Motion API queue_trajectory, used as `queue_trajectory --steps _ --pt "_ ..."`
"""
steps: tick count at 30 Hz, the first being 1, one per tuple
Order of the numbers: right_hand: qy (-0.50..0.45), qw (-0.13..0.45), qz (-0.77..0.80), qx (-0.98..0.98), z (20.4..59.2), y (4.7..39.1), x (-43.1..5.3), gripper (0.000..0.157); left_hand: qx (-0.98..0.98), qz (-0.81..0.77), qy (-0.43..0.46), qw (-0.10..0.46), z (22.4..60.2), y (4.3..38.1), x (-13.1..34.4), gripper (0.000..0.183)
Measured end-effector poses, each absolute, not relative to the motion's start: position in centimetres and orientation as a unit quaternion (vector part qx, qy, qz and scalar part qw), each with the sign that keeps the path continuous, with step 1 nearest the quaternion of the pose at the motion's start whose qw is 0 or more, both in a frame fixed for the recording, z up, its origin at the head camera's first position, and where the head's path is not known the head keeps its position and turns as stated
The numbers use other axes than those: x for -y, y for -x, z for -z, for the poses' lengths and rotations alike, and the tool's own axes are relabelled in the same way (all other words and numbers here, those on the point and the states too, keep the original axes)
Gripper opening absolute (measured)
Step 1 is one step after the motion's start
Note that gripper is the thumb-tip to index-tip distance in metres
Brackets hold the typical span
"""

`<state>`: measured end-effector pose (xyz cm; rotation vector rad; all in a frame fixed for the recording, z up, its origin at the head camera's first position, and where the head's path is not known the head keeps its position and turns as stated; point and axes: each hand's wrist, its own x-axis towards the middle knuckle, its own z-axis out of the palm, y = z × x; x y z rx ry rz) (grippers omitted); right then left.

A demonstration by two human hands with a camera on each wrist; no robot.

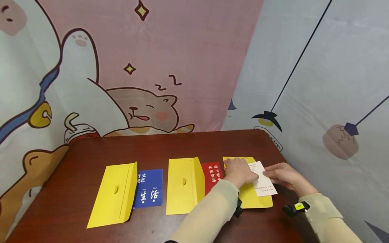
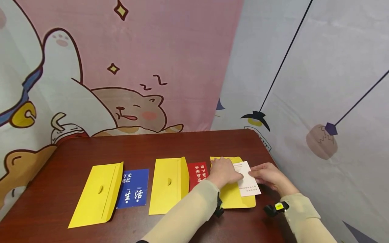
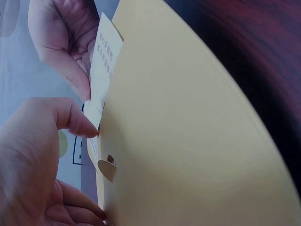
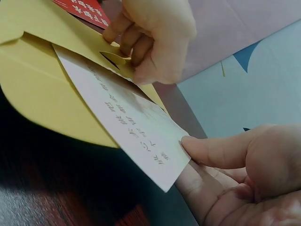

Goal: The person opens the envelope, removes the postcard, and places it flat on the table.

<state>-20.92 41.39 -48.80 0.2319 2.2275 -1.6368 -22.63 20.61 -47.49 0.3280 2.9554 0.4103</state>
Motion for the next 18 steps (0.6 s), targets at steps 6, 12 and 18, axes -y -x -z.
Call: queue_trajectory --steps 6,12,18 --pt "-0.080 0.187 0.586 -0.784 48.3 20.7 -42.5 0.050 -0.981 -0.138 -0.118 0.066 47.6 22.6 -20.6 0.057" --pt "-0.083 0.174 0.572 -0.798 48.0 20.5 -43.7 0.053 -0.981 -0.140 -0.116 0.062 47.9 22.7 -20.7 0.056" --pt "-0.092 0.159 0.573 -0.799 47.9 20.5 -44.7 0.054 -0.982 -0.144 -0.113 0.056 47.8 22.8 -20.6 0.060"
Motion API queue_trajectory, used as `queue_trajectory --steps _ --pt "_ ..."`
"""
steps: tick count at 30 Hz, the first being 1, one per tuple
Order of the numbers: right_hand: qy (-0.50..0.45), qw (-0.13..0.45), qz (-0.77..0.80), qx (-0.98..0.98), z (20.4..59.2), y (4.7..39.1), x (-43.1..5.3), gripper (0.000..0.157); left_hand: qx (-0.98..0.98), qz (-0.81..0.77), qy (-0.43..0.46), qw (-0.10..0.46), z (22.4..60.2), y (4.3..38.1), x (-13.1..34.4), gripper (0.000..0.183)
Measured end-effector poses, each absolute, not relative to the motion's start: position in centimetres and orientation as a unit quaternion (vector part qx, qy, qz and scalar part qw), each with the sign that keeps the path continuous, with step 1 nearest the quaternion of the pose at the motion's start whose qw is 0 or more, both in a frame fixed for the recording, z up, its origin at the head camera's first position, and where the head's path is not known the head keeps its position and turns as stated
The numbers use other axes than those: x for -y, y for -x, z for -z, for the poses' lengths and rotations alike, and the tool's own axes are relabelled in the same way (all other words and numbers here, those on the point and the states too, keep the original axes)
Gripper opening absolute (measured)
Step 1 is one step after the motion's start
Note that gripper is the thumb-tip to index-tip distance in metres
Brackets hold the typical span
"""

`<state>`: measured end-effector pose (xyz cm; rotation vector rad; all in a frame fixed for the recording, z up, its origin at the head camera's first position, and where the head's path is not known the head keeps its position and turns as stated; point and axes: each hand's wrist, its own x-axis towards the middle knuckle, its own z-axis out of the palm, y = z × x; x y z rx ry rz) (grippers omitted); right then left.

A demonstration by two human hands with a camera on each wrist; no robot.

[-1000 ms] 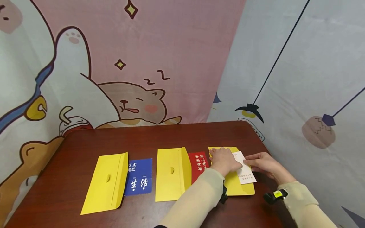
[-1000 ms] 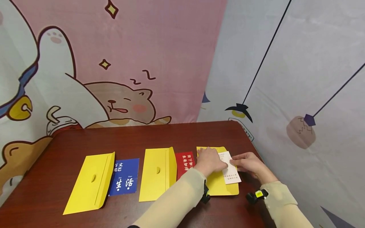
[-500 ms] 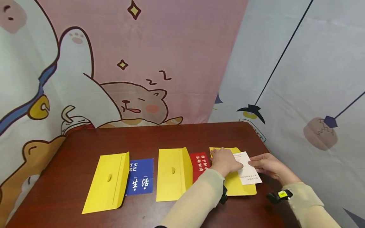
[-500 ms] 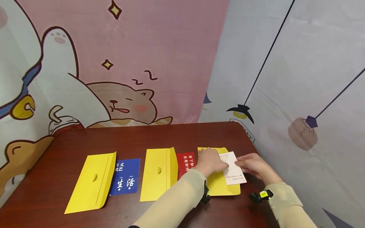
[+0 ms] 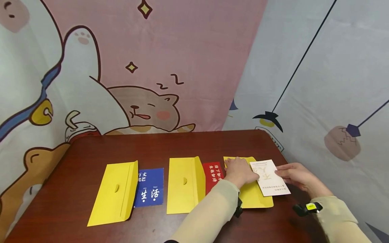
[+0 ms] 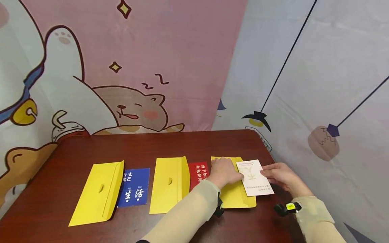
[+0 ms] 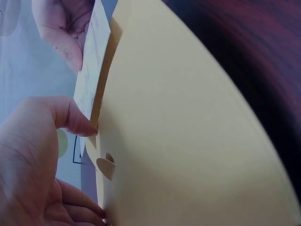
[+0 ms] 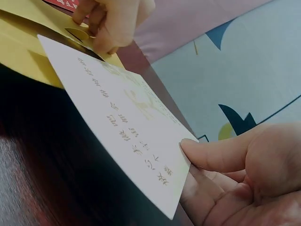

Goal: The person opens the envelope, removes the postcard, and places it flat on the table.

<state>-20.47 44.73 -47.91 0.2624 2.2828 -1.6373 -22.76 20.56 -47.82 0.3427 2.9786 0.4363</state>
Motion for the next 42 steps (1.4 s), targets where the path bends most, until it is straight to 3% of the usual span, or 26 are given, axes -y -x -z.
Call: queue_trajectory --steps 24,42 --pt "-0.140 0.111 0.498 -0.849 47.3 19.5 -48.7 0.058 -0.981 -0.132 -0.127 0.066 48.0 23.2 -20.5 0.054" --pt "-0.156 0.073 0.435 -0.884 48.2 19.3 -46.0 0.043 -0.979 -0.147 -0.126 0.065 47.8 22.8 -20.2 0.049"
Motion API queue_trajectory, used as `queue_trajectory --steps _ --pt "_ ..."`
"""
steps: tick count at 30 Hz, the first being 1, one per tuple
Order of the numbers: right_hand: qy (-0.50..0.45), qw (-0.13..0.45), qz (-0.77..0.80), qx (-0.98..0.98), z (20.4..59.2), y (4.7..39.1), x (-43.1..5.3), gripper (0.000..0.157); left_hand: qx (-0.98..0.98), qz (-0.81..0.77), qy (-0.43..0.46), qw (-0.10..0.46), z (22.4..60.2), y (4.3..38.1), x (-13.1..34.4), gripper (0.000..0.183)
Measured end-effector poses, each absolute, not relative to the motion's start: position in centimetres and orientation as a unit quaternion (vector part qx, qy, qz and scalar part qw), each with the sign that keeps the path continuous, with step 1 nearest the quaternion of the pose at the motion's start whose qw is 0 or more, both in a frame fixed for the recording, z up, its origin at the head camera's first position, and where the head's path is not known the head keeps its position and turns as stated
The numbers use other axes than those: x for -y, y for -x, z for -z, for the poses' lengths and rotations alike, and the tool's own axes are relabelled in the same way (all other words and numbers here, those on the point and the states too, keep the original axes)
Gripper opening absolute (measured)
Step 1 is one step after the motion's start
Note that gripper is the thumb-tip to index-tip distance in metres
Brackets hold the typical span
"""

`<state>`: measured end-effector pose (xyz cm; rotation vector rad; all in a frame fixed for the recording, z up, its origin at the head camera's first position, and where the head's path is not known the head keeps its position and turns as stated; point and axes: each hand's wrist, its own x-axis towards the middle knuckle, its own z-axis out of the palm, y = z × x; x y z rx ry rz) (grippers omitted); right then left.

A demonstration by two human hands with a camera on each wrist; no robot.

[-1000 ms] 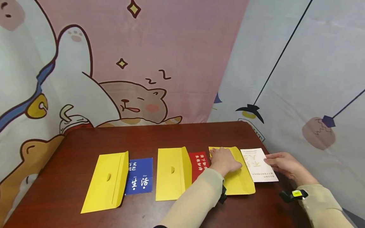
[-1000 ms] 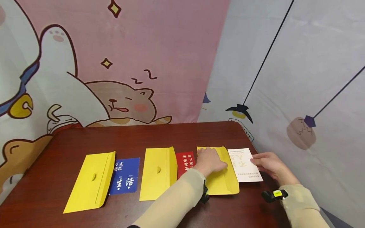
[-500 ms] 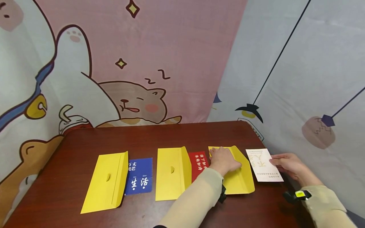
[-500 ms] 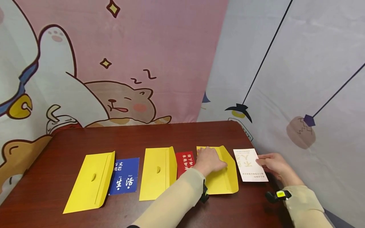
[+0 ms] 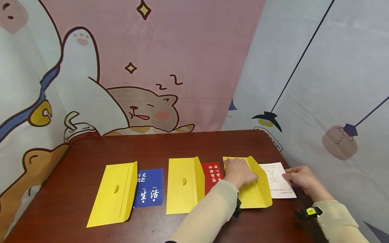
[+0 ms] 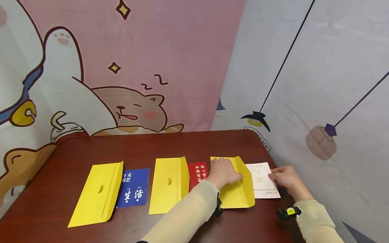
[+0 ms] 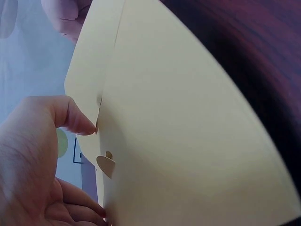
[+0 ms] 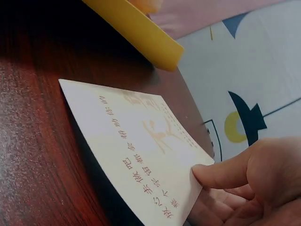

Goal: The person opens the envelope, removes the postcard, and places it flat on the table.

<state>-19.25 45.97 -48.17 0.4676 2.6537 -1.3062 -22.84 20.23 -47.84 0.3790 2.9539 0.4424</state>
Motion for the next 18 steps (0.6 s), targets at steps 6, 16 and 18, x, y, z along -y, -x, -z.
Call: queue_trajectory --steps 6,16,18 --pt "-0.152 0.038 0.327 -0.932 47.6 19.1 -45.2 0.032 -0.978 -0.158 -0.121 0.066 48.0 22.8 -20.4 0.051" --pt "-0.132 0.003 0.257 -0.957 47.5 18.5 -43.9 0.031 -0.982 -0.131 -0.117 0.075 47.8 22.5 -20.6 0.055" --pt "-0.132 -0.003 0.257 -0.957 47.5 18.4 -43.8 0.032 -0.982 -0.126 -0.118 0.075 47.8 22.4 -20.7 0.055"
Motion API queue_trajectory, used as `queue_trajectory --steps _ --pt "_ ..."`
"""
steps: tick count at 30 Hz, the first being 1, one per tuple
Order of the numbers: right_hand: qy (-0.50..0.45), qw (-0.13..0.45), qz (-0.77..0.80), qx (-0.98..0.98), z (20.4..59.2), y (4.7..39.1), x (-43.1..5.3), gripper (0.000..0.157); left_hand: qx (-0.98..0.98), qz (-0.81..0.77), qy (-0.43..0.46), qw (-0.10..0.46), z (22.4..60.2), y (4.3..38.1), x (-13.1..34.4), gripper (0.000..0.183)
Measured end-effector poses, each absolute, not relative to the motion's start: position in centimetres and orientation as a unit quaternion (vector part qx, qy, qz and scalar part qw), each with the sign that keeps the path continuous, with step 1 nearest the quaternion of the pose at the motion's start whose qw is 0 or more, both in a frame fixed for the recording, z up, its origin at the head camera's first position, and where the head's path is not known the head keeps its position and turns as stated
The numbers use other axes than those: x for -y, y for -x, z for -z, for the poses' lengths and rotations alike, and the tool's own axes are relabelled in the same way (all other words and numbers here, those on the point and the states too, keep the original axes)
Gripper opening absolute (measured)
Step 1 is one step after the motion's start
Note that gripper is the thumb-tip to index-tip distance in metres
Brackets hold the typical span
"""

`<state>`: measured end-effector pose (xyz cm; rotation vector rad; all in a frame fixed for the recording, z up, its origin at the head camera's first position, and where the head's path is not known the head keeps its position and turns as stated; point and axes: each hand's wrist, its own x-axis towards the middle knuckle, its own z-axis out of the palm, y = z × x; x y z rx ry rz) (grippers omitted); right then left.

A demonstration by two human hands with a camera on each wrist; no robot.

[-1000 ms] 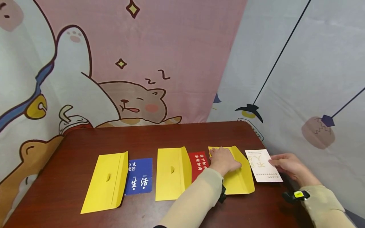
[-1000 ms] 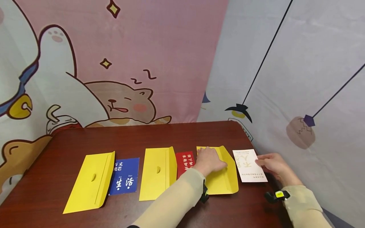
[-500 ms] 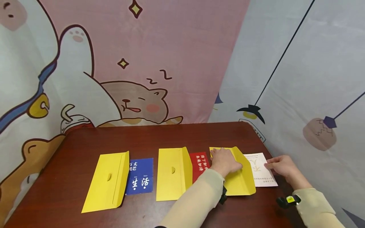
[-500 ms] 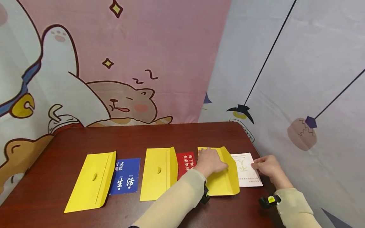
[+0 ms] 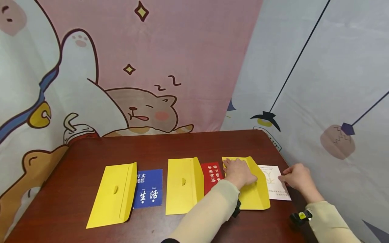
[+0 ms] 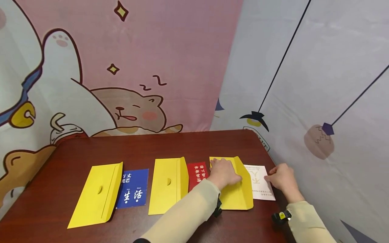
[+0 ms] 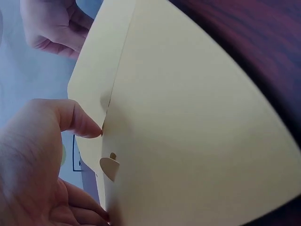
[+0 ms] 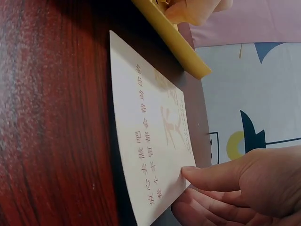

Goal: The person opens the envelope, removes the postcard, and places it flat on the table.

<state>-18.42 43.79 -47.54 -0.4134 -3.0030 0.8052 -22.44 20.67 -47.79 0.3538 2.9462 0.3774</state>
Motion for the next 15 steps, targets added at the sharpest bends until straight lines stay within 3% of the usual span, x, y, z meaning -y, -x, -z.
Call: queue_trajectory --steps 7,15 --pt "0.124 0.024 -0.253 0.959 47.4 18.4 -43.0 0.035 -0.981 -0.120 -0.127 0.082 48.0 23.0 -20.4 0.061" --pt "0.029 0.119 -0.238 0.963 47.0 18.3 -41.1 0.036 -0.973 -0.137 -0.158 0.099 47.3 24.0 -19.2 0.056"
